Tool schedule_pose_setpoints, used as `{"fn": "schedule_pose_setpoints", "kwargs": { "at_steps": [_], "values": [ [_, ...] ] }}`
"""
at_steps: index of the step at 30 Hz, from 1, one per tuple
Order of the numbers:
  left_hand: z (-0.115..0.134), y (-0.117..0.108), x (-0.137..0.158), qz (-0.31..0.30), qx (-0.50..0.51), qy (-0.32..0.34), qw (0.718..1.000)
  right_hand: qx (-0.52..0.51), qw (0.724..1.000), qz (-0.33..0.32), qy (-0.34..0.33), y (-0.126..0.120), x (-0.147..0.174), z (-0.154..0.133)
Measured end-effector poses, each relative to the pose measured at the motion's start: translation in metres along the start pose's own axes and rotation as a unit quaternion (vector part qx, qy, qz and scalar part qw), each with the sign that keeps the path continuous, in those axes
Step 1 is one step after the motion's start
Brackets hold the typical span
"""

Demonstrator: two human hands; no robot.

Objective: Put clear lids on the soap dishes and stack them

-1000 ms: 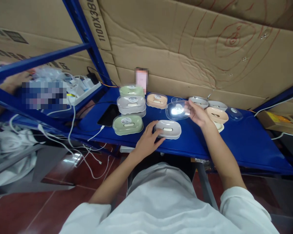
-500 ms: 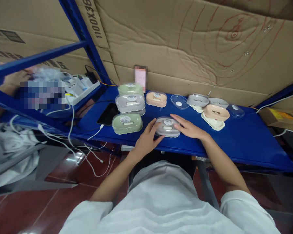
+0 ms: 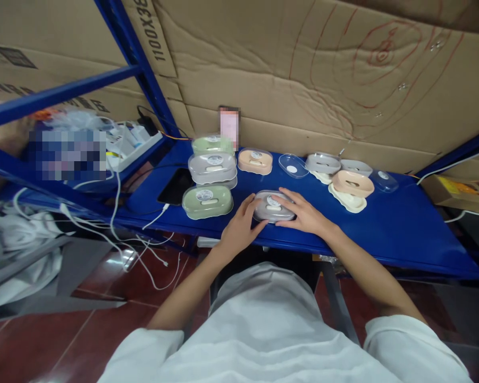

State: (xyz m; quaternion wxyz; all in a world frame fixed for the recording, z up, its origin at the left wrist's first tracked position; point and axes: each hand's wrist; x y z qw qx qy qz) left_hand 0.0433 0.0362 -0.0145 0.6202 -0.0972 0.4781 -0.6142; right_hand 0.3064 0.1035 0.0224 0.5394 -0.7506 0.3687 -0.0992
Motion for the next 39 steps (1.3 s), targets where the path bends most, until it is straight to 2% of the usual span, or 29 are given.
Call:
{"fn": "schedule_pose_setpoints", "kwargs": {
  "at_steps": [4,9,12,15,19,22,25,27,30,32,35,39],
  "values": [
    [0.002,-0.001,-0.001,0.029,-0.001,0.008,1.0,-0.001,0.998,0.053,0.027,-0.013,-0.021,0.017],
    [0.005,-0.003,0.0,0.03,-0.019,0.004,0.999,0.01,0.989,0.137,0.056,-0.029,-0.088,0.059],
    [0.006,-0.005,0.0,0.025,-0.026,0.006,0.999,0.004,0.99,0.136,0.04,-0.026,-0.134,0.078],
    [0.004,-0.004,0.0,0.02,-0.035,0.016,0.999,-0.004,0.993,0.115,0.016,-0.015,-0.169,0.084],
    [0.002,-0.001,0.002,0.019,-0.054,0.029,0.998,-0.003,0.996,0.091,0.01,-0.006,-0.193,0.085],
    [0.001,0.0,0.002,0.018,-0.061,0.034,0.997,0.011,0.998,0.068,0.014,-0.012,-0.198,0.081],
    [0.001,0.0,0.002,0.016,-0.062,0.034,0.997,0.027,0.997,0.067,0.007,-0.025,-0.192,0.074],
    [0.001,0.0,0.002,0.014,-0.06,0.034,0.998,0.025,0.995,0.096,0.013,-0.032,-0.179,0.068],
    [-0.001,0.001,0.002,0.012,-0.057,0.04,0.998,0.024,0.987,0.15,0.056,-0.031,-0.143,0.064],
    [-0.002,0.003,0.003,0.011,-0.052,0.043,0.998,0.042,0.981,0.161,0.1,-0.025,-0.112,0.065],
    [-0.004,0.005,0.003,0.007,-0.049,0.043,0.998,0.071,0.978,0.131,0.144,-0.013,-0.063,0.065],
    [-0.004,0.006,0.003,0.004,-0.057,0.043,0.997,0.053,0.986,0.084,0.135,-0.012,-0.022,0.057]
  ]
}}
Point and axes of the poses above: each hand's wrist, its own x-axis away from the middle knuckle, its own y-axis out of the palm, z = x × y, and after that the axes turned 2 degrees about -x, right-handed
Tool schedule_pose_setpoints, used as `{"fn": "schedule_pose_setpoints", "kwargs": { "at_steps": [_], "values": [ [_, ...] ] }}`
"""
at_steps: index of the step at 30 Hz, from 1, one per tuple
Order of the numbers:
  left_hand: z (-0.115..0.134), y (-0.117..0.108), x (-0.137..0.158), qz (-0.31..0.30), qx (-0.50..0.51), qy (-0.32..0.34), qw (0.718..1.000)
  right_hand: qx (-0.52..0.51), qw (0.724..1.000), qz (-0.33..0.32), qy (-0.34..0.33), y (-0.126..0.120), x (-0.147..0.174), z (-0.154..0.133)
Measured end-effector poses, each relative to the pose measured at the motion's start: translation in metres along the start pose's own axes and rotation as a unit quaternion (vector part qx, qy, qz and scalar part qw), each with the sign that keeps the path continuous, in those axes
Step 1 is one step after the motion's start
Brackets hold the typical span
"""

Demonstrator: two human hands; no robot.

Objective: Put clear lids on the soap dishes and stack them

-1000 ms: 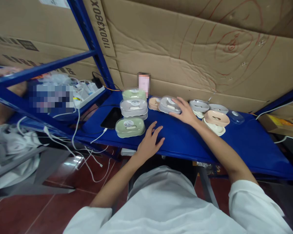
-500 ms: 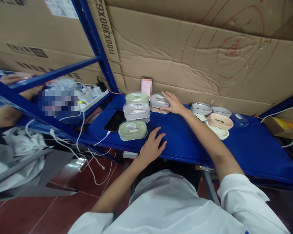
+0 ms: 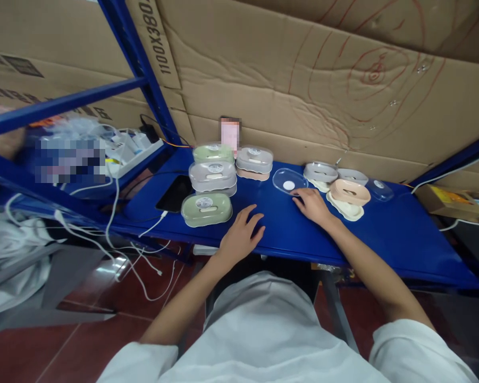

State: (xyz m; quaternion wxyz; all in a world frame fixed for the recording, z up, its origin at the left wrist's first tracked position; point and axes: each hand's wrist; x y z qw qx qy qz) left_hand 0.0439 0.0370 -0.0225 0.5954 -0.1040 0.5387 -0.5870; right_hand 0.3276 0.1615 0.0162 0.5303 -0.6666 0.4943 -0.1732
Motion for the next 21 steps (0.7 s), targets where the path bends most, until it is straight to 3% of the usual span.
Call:
{"fn": "schedule_pose_setpoints", "kwargs": {
  "at_steps": [5,9,11,13,17,21],
  "values": [
    [0.004,-0.005,-0.002,0.013,0.003,-0.01,1.0,-0.144,0.989,-0.019,-0.03,-0.019,0.02,-0.02],
    [0.006,-0.01,-0.005,0.03,-0.019,0.033,0.999,-0.332,0.943,-0.022,0.03,-0.015,0.026,-0.034],
    [0.006,-0.012,-0.006,0.013,-0.026,0.053,0.998,-0.362,0.929,-0.03,0.064,-0.008,0.026,-0.037],
    [0.006,-0.012,-0.006,-0.019,-0.027,0.058,0.998,-0.327,0.942,-0.026,0.076,-0.003,0.024,-0.039],
    [0.004,-0.01,-0.005,-0.056,-0.032,0.052,0.997,-0.137,0.99,0.028,0.031,-0.016,0.021,-0.029],
    [0.003,-0.007,-0.004,-0.049,-0.027,0.048,0.997,0.08,0.987,0.12,0.071,-0.054,0.033,0.012]
  ]
}}
Point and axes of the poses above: each hand's wrist, its own x-axis away from the middle knuckle, its own y-axis out of the palm, z = x × y, and after that the axes turned 2 degrees about -x, right-handed
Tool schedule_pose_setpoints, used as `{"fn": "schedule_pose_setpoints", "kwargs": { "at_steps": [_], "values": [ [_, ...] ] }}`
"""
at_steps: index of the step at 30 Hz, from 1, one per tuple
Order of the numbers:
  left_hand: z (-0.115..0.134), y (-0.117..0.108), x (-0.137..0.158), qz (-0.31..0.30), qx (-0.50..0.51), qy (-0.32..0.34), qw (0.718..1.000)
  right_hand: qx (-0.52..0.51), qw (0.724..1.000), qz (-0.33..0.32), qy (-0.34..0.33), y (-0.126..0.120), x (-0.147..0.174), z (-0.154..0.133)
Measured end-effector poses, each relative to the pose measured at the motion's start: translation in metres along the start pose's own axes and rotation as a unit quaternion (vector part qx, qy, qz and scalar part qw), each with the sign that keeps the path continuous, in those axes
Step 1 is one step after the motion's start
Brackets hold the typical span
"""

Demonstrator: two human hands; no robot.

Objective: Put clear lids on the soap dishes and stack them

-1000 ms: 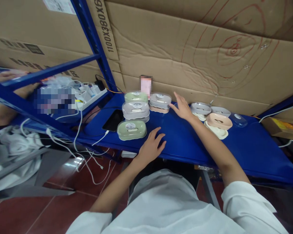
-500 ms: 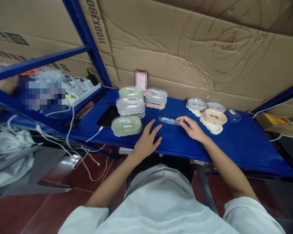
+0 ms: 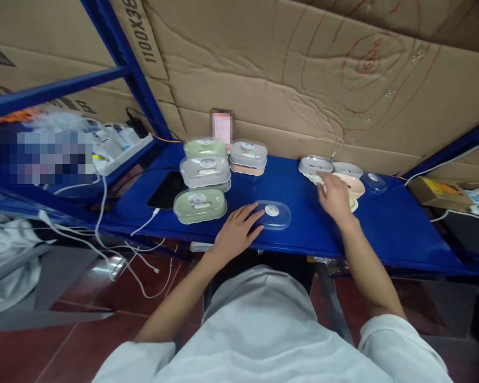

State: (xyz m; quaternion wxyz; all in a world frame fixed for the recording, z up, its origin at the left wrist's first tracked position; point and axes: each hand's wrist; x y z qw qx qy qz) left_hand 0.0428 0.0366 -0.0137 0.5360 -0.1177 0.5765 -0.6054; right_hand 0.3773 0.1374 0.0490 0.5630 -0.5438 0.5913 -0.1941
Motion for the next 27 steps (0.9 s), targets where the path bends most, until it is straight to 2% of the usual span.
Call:
{"fn": "schedule_pose_setpoints", "kwargs": {
  "at_steps": [2,5,8,11,14,17,20,23,27],
  "values": [
    [0.0,0.001,0.0,0.008,0.005,-0.002,1.0,0.089,0.995,0.018,0.051,-0.017,0.005,0.034],
    [0.0,0.002,0.001,0.017,0.01,-0.003,1.0,0.149,0.981,-0.033,0.119,-0.036,0.017,0.08],
    [0.001,0.001,0.0,0.02,0.01,-0.013,1.0,0.15,0.979,-0.07,0.118,-0.042,0.027,0.103],
    [0.002,0.0,0.0,0.027,0.015,-0.026,0.999,0.144,0.988,-0.02,0.044,-0.028,0.037,0.091],
    [0.002,0.0,-0.001,0.025,0.021,-0.034,0.999,0.127,0.991,0.014,-0.041,0.001,0.048,0.049],
    [0.0,0.0,-0.001,0.024,0.025,-0.042,0.999,0.088,0.989,-0.029,-0.118,0.025,0.054,-0.004],
    [-0.001,0.001,-0.001,0.036,0.03,-0.052,0.998,0.051,0.984,-0.054,-0.161,0.024,0.05,-0.039],
    [0.0,0.003,0.0,0.044,0.032,-0.058,0.997,0.043,0.991,-0.006,-0.129,0.004,0.048,-0.038],
    [0.0,0.003,0.0,0.044,0.028,-0.062,0.997,0.108,0.993,0.054,0.005,-0.02,0.064,0.008]
  ]
}}
Point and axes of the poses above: each hand's wrist, its own x-axis away from the middle knuckle, its own y-axis out of the palm, z = x × y, and after that the axes turned 2 degrees about -x, right-handed
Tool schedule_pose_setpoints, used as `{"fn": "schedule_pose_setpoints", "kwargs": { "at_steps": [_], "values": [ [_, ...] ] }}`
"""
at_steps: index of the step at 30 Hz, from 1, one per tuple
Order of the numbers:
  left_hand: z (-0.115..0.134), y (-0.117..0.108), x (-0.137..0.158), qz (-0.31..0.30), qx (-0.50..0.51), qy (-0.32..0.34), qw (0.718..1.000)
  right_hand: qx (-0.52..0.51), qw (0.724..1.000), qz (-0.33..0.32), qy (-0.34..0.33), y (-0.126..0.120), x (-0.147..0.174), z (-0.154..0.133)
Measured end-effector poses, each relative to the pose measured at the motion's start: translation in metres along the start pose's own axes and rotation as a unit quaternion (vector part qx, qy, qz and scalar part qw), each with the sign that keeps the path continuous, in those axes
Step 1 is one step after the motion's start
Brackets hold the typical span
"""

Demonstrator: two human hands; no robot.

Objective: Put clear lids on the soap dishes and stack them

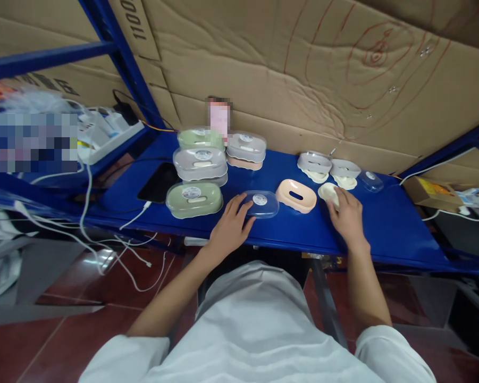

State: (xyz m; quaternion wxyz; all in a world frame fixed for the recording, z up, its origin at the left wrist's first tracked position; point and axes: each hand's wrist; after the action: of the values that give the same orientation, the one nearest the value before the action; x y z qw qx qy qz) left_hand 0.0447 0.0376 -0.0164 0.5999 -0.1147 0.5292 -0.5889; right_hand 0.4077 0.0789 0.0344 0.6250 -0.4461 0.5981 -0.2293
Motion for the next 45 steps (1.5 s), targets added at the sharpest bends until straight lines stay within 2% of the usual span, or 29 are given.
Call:
{"fn": "schedule_pose_setpoints", "kwargs": {
  "at_steps": [3,6,8,11,15,18,22,29,34,38,41,45],
  "values": [
    [0.0,0.0,-0.001,-0.004,-0.001,0.0,1.0,0.052,0.996,-0.031,0.071,-0.001,0.023,0.037],
    [0.0,0.001,-0.001,0.007,-0.008,-0.009,1.0,0.045,0.995,-0.03,0.084,-0.001,0.052,0.05],
    [0.0,0.003,-0.001,0.015,-0.014,-0.017,1.0,0.017,0.997,-0.002,0.071,-0.003,0.072,0.044],
    [-0.001,0.005,0.0,0.018,-0.02,-0.031,0.999,-0.043,0.998,0.022,0.032,-0.007,0.103,0.019],
    [-0.002,0.007,0.0,0.024,-0.022,-0.036,0.999,-0.126,0.991,0.008,-0.047,-0.006,0.126,-0.024],
    [-0.002,0.007,0.0,0.034,-0.024,-0.037,0.998,-0.149,0.98,-0.057,-0.116,0.0,0.115,-0.052],
    [-0.001,0.005,-0.001,0.044,-0.03,-0.037,0.998,-0.158,0.968,-0.101,-0.165,0.005,0.072,-0.066],
    [-0.001,0.002,-0.001,0.037,-0.03,-0.027,0.998,-0.121,0.978,-0.101,-0.139,0.016,-0.013,-0.045],
    [0.0,0.001,-0.001,0.026,-0.023,-0.019,0.999,-0.087,0.976,-0.141,-0.138,0.028,-0.046,-0.039],
    [-0.001,0.003,0.0,0.018,-0.02,-0.026,0.999,-0.096,0.98,-0.121,-0.121,0.018,-0.041,-0.037],
    [-0.001,0.004,0.001,0.014,-0.017,-0.032,0.999,-0.125,0.983,-0.083,-0.104,0.003,-0.016,-0.034],
    [-0.002,0.006,-0.001,0.005,-0.015,-0.035,0.999,-0.156,0.979,-0.084,-0.1,-0.012,0.026,-0.04]
  ]
}}
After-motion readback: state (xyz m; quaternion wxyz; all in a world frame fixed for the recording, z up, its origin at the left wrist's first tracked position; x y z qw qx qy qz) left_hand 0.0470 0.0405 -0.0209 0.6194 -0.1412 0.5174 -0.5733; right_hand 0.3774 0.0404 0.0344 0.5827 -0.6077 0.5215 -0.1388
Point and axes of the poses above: each hand's wrist, its own x-axis away from the middle knuckle, its own y-axis out of the palm, z = x × y, and after that the axes turned 2 degrees about -x, right-handed
